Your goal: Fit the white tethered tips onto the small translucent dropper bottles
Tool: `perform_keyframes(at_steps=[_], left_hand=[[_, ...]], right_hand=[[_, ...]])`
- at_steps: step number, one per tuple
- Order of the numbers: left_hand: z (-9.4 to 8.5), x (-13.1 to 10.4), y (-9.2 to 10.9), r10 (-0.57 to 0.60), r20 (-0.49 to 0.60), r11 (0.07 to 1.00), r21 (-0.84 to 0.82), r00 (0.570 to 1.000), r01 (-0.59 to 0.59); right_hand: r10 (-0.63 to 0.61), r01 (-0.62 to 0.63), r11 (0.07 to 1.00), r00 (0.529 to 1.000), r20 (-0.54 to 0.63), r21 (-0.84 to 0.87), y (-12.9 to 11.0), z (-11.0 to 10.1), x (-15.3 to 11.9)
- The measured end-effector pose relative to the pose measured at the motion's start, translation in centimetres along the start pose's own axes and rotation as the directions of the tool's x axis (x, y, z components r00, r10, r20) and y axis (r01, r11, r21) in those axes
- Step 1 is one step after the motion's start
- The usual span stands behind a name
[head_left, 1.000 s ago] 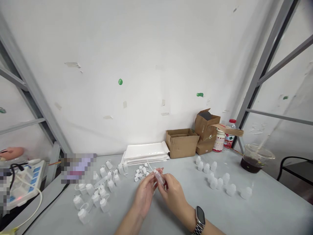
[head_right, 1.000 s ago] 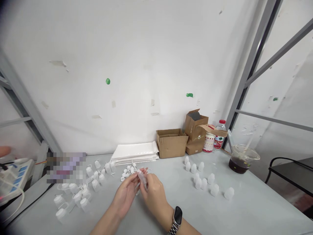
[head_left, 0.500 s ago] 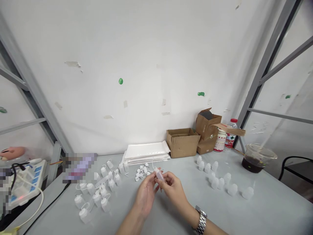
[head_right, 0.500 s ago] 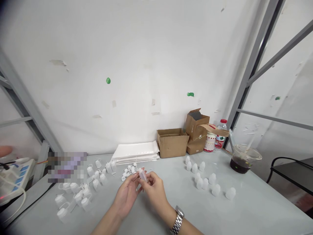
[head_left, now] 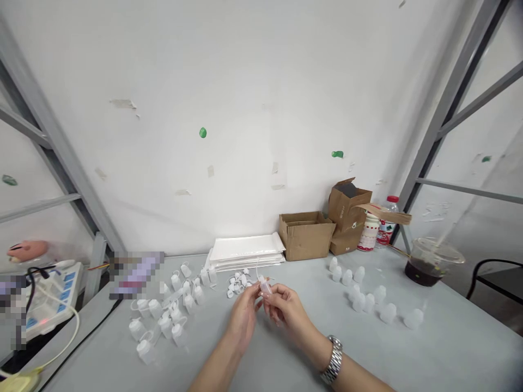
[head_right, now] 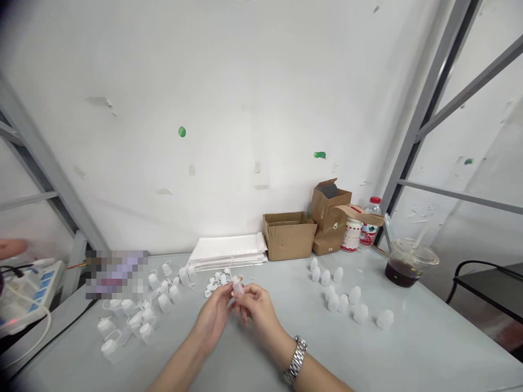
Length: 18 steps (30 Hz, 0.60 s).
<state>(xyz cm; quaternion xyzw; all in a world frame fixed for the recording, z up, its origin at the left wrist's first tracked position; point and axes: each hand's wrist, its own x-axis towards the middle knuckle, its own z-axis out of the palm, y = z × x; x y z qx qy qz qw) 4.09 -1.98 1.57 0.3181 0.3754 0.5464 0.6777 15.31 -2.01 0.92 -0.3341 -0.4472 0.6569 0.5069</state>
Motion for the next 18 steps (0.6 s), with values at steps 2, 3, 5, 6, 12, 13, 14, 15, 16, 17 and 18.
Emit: perform_keyframes(at_steps=[2,3,5,6,12,13,14,15,16,17,18], left_hand=[[0.0,-0.1,0.1,0.01,0.028,1.0,0.007,1.0,-0.01],[0.0,-0.1,0.2,0.021,0.035,1.0,0.007,0.999,-0.021],[0.0,-0.1,0.4,0.062,0.047,0.998,0.016,0.997,-0.063],[-0.1,-0.1,0.5,0.091,0.055,0.995,0.029,0.994,-0.092],[-0.3,-0.2,0.9,0.09,0.053,0.996,0.007,0.995,-0.09],[-0.3,-0.2,0.9,0.075,0.035,0.997,-0.019,0.997,-0.074],[-0.2,-0.2,0.8,0.068,0.02,0.997,-0.04,0.997,-0.067],[-0.2,-0.2,0.8,0.068,0.01,0.996,-0.055,0.998,-0.067],[-0.1,-0.2,0.7,0.073,0.009,0.996,-0.061,0.997,-0.072],[-0.1,-0.2,0.6,0.083,0.016,0.995,-0.058,0.996,-0.082],[0.0,-0.2,0.5,0.097,0.026,0.994,-0.046,0.995,-0.096]], right_hand=[[0.026,-0.028,0.998,0.998,0.05,0.053,-0.2,-0.1,0.0],[0.028,-0.032,0.998,0.997,0.069,0.059,-0.2,-0.2,0.1],[0.013,-0.014,1.0,0.997,0.075,0.014,-0.1,-0.4,0.4],[-0.001,0.003,1.0,0.998,0.063,-0.031,-0.1,-0.5,0.5],[-0.103,0.093,0.946,0.995,-0.015,-0.31,0.1,-0.5,0.6],[-0.133,0.117,0.928,0.991,-0.022,-0.355,0.1,-0.4,0.5],[-0.168,0.142,0.905,0.985,-0.03,-0.4,0.0,-0.4,0.3],[-0.203,0.167,0.882,0.979,-0.035,-0.441,0.0,-0.3,0.2],[-0.231,0.187,0.861,0.972,-0.036,-0.473,0.0,-0.3,0.0],[-0.249,0.2,0.847,0.968,-0.034,-0.492,0.0,-0.2,-0.1],[-0.252,0.204,0.844,0.967,-0.029,-0.497,0.0,-0.2,-0.2]])
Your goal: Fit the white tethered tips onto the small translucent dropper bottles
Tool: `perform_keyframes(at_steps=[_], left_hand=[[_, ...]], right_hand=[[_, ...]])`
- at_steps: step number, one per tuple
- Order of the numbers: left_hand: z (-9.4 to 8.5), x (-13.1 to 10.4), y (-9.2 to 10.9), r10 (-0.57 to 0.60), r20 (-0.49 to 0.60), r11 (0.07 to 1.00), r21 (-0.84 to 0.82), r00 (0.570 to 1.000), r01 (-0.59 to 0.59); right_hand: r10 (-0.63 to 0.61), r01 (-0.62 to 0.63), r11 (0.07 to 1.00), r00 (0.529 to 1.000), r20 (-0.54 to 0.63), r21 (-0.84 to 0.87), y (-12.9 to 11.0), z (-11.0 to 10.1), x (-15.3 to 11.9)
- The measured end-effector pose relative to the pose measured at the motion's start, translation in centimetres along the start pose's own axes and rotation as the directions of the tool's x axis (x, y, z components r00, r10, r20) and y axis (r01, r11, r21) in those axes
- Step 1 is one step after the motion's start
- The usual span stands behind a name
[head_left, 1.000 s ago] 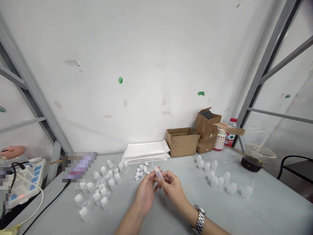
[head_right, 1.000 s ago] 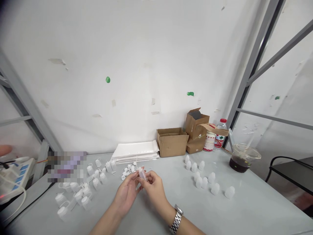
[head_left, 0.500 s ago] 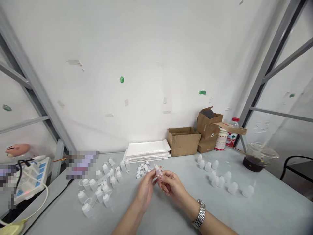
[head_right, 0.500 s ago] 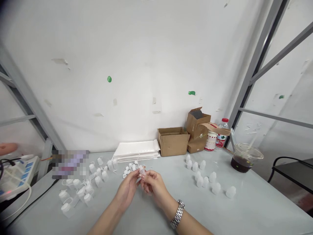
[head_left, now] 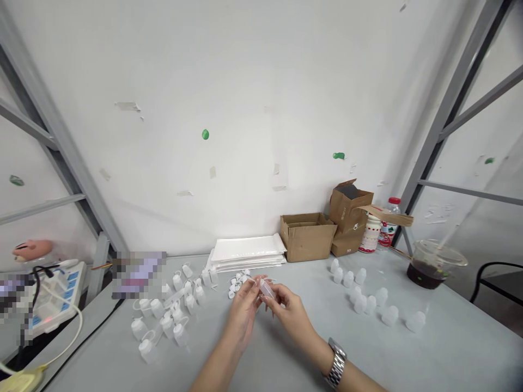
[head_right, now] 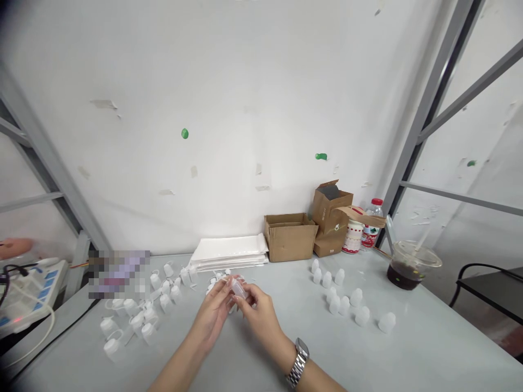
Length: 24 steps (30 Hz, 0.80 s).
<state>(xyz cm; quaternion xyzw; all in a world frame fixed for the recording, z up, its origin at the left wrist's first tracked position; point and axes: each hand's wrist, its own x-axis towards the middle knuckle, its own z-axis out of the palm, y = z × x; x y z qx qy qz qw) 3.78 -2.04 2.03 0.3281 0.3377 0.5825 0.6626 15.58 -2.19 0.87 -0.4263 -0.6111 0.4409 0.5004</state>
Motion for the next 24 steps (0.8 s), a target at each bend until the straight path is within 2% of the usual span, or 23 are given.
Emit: perform_keyframes(at_steps=[6,10,14,18,20,24], left_hand=[[-0.2,0.1,-0.5,0.064,0.043,0.983,0.171,0.997,-0.071],[-0.4,0.0,-0.3,0.055,0.085,0.978,0.198,0.995,-0.071],[-0.3,-0.1,0.4,0.062,0.036,0.966,0.248,0.997,-0.069],[-0.3,-0.1,0.7,0.043,0.049,0.976,0.21,0.998,-0.053],[-0.3,-0.1,0.6,0.039,0.042,0.979,0.197,0.998,-0.046],[-0.3,-0.1,0.6,0.12,-0.012,0.966,0.231,0.993,-0.114]], right_hand=[[0.07,-0.082,0.987,0.993,0.092,0.14,0.0,-0.2,0.1],[0.086,-0.129,0.961,0.981,0.175,0.247,0.0,-0.6,0.4],[0.103,-0.209,0.91,0.95,0.295,0.357,-0.4,-1.0,0.4],[0.086,-0.264,0.874,0.911,0.404,0.408,-1.0,-1.0,0.2],[0.091,-0.224,0.906,0.931,0.354,0.359,-1.0,-0.9,0.2],[0.085,-0.11,0.964,0.99,0.115,0.242,-0.6,-0.6,0.3]])
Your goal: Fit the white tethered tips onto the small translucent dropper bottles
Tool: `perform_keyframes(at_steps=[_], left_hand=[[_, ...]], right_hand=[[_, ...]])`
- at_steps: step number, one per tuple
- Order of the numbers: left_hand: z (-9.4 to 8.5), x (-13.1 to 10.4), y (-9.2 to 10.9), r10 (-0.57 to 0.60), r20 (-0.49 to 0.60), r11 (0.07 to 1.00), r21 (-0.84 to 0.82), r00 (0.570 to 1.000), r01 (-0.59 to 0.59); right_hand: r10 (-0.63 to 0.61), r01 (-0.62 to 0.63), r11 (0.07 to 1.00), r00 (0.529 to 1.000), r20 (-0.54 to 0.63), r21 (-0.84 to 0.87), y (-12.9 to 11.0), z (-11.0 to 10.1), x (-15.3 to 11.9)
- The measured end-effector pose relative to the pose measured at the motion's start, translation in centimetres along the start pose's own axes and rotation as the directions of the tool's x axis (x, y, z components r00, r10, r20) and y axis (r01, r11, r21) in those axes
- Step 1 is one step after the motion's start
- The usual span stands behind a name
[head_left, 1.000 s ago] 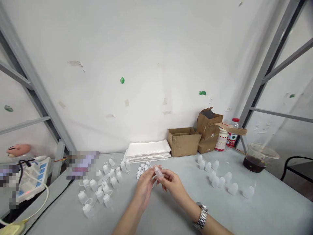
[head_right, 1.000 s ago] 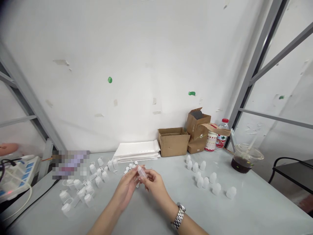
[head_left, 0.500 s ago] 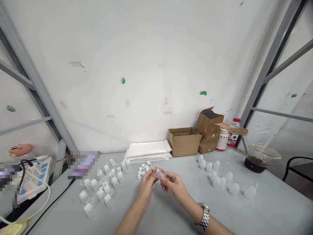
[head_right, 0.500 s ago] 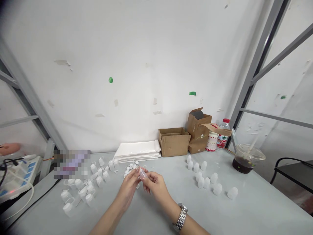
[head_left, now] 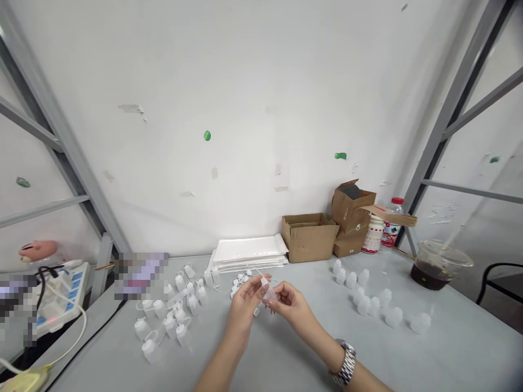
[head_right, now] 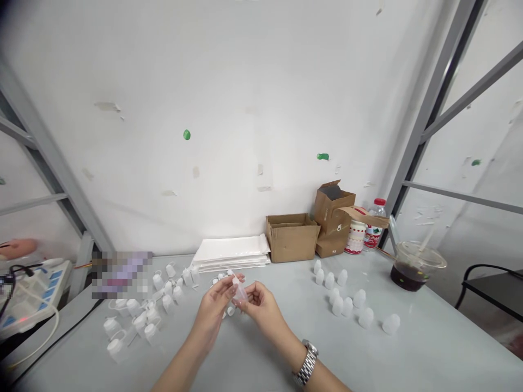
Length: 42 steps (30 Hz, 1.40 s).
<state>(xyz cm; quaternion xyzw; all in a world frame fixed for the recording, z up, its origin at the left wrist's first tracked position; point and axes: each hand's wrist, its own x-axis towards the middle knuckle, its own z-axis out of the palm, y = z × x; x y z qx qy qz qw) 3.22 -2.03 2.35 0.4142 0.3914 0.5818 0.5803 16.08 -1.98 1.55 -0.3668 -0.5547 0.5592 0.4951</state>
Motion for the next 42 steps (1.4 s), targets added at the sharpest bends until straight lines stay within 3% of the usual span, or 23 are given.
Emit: perform_keyframes(at_steps=[3,6,8,13,21,26,35,42], left_hand=[[-0.1,0.0,0.2,0.007,-0.026,1.0,0.012,1.0,-0.007],[-0.1,-0.1,0.6,-0.019,0.003,1.0,-0.005,1.0,0.019],[-0.1,-0.3,0.7,-0.03,0.052,0.999,-0.027,0.998,0.032],[0.3,-1.0,0.7,-0.023,0.166,0.992,-0.115,0.986,0.043],[0.8,-1.1,0.7,-0.093,0.145,0.976,-0.184,0.985,0.119],[0.6,-0.7,-0.1,-0.101,0.151,0.945,-0.293,0.983,0.142],[0.4,-0.3,-0.8,-0.16,0.122,0.931,-0.312,0.98,0.191],[0.6,-0.4,-0.9,-0.155,0.123,0.934,-0.304,0.98,0.186]], right_hand=[[-0.027,0.025,0.998,0.999,-0.047,-0.05,0.2,0.1,0.0],[-0.004,0.008,0.999,0.996,0.085,-0.043,-0.1,0.1,-0.1],[-0.014,0.022,0.997,0.994,0.112,-0.077,-0.3,0.1,-0.1],[-0.161,0.137,0.95,0.985,-0.064,-0.282,0.0,0.1,-0.5],[-0.333,0.211,0.791,0.936,-0.115,-0.574,1.4,0.4,-0.9],[-0.358,0.212,0.762,0.926,-0.124,-0.612,1.8,0.3,-0.9],[-0.27,0.152,0.809,0.954,-0.13,-0.568,1.6,0.5,-1.0],[-0.317,0.177,0.744,0.942,-0.108,-0.645,2.4,0.5,-0.9]])
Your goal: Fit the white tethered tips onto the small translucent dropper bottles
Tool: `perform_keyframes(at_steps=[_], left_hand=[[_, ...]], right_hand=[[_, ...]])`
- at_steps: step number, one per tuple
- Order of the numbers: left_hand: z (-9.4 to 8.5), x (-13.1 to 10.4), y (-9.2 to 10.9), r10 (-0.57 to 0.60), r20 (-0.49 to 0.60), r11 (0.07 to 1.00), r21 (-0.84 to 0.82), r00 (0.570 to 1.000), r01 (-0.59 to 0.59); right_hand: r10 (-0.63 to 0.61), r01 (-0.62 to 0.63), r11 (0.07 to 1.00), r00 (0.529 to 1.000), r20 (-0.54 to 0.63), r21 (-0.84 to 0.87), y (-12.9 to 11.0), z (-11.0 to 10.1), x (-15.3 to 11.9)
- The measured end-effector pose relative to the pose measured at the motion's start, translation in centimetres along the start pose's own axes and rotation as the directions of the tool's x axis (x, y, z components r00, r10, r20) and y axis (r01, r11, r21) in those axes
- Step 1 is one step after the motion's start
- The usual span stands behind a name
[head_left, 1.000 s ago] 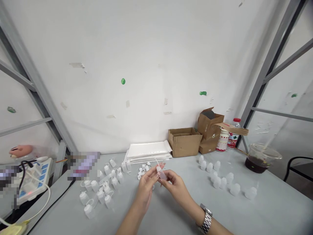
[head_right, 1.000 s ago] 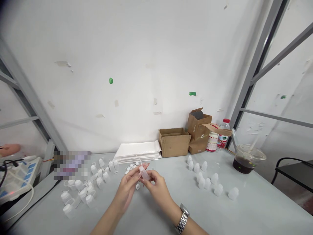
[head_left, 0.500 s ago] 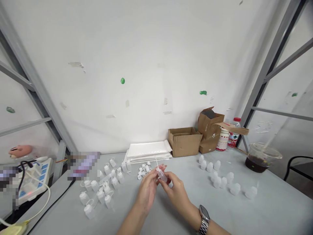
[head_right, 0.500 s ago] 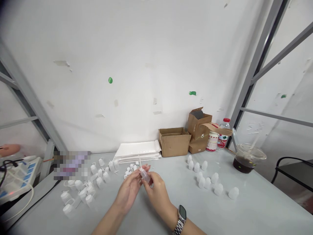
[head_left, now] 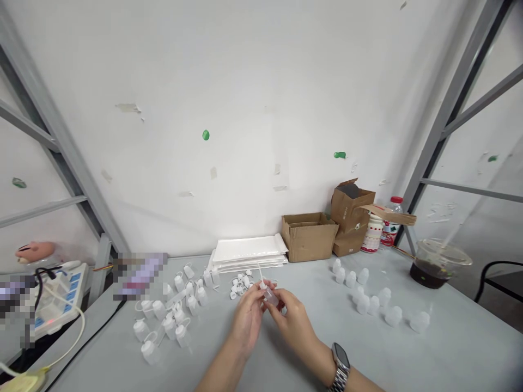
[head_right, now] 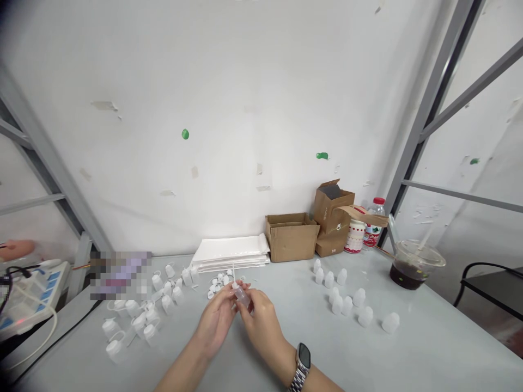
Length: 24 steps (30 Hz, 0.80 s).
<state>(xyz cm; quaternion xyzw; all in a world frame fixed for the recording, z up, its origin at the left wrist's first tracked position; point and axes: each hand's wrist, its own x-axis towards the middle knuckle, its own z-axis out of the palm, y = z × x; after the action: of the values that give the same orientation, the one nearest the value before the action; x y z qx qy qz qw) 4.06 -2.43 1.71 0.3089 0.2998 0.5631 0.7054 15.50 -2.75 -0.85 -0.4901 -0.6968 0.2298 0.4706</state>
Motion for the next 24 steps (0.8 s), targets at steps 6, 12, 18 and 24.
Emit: perform_keyframes(at_steps=[6,12,18,24], left_hand=[[0.29,-0.08,0.43,-0.007,0.013,1.0,0.023,1.0,0.006],[0.32,-0.22,0.17,0.027,-0.05,1.0,0.017,0.998,-0.026],[0.12,-0.11,-0.17,0.018,-0.037,1.0,0.001,0.999,-0.018],[0.03,-0.19,0.04,-0.013,-0.038,1.0,-0.014,0.999,0.012]], right_hand=[[-0.054,0.051,0.997,0.998,-0.043,-0.054,0.03,0.01,0.07],[-0.157,0.144,0.967,0.987,-0.044,-0.21,0.57,0.16,-0.2],[-0.167,0.157,0.96,0.986,-0.024,-0.233,0.58,0.2,-0.36],[-0.065,0.063,0.989,0.998,-0.011,-0.135,-0.14,0.11,-0.35]])
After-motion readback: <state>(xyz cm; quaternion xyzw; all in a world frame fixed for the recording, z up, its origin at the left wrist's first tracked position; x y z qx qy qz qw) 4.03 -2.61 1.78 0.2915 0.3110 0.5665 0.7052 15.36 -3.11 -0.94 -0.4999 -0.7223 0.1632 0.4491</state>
